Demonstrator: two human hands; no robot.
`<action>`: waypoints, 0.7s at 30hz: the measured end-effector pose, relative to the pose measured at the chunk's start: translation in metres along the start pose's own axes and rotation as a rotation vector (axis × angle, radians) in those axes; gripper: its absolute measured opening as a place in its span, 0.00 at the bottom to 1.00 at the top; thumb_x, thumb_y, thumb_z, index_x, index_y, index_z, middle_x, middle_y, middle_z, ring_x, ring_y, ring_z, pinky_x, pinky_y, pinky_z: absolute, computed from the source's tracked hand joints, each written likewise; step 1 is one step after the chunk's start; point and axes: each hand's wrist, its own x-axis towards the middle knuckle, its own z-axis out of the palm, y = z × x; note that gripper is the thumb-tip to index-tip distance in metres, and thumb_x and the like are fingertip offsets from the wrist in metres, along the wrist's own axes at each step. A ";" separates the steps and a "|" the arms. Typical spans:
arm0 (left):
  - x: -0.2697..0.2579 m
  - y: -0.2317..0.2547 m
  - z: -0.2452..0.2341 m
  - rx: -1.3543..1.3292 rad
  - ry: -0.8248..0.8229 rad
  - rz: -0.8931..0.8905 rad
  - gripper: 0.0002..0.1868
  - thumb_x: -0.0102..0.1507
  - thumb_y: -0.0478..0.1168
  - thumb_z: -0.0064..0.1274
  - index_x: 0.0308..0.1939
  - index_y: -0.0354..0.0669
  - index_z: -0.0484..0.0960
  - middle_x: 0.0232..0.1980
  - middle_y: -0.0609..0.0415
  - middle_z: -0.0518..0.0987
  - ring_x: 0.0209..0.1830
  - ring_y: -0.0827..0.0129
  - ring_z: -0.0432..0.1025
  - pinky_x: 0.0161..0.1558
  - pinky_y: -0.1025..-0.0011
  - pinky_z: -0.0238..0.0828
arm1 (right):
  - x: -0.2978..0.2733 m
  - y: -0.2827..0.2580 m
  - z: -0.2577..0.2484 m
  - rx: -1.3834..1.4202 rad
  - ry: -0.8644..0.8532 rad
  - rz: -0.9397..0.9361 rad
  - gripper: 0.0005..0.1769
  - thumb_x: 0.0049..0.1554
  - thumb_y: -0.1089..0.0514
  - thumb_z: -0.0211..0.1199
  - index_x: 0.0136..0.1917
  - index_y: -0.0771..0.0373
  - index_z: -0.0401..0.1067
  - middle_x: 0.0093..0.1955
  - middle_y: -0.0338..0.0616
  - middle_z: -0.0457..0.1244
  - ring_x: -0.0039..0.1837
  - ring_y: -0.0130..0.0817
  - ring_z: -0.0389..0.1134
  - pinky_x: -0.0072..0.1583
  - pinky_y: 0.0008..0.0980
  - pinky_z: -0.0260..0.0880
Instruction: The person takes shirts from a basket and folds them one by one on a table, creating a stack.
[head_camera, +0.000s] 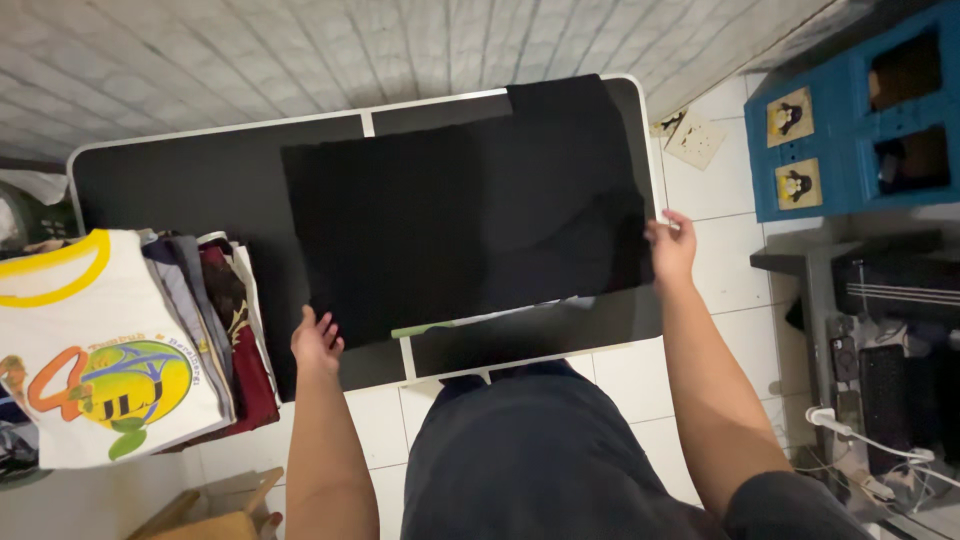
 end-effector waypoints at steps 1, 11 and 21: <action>0.005 -0.004 0.000 0.057 0.017 0.061 0.20 0.58 0.54 0.49 0.45 0.46 0.66 0.39 0.56 0.76 0.29 0.72 0.64 0.31 0.73 0.56 | 0.008 0.020 -0.005 -0.129 0.001 -0.054 0.15 0.51 0.63 0.57 0.53 0.63 0.64 0.39 0.43 0.61 0.41 0.26 0.60 0.42 0.23 0.59; 0.000 -0.034 -0.028 1.286 0.579 0.502 0.28 0.50 0.47 0.65 0.46 0.39 0.69 0.45 0.37 0.70 0.47 0.49 0.64 0.48 0.58 0.59 | -0.036 0.093 -0.036 -0.410 0.140 0.290 0.21 0.44 0.62 0.63 0.52 0.64 0.67 0.49 0.47 0.64 0.49 0.32 0.64 0.51 0.30 0.64; 0.001 -0.022 -0.032 0.725 0.280 0.213 0.13 0.55 0.33 0.53 0.40 0.38 0.66 0.31 0.46 0.73 0.22 0.65 0.72 0.17 0.71 0.61 | -0.016 0.081 -0.045 -0.379 0.135 0.339 0.14 0.51 0.58 0.63 0.43 0.70 0.65 0.37 0.52 0.63 0.33 0.31 0.66 0.37 0.29 0.65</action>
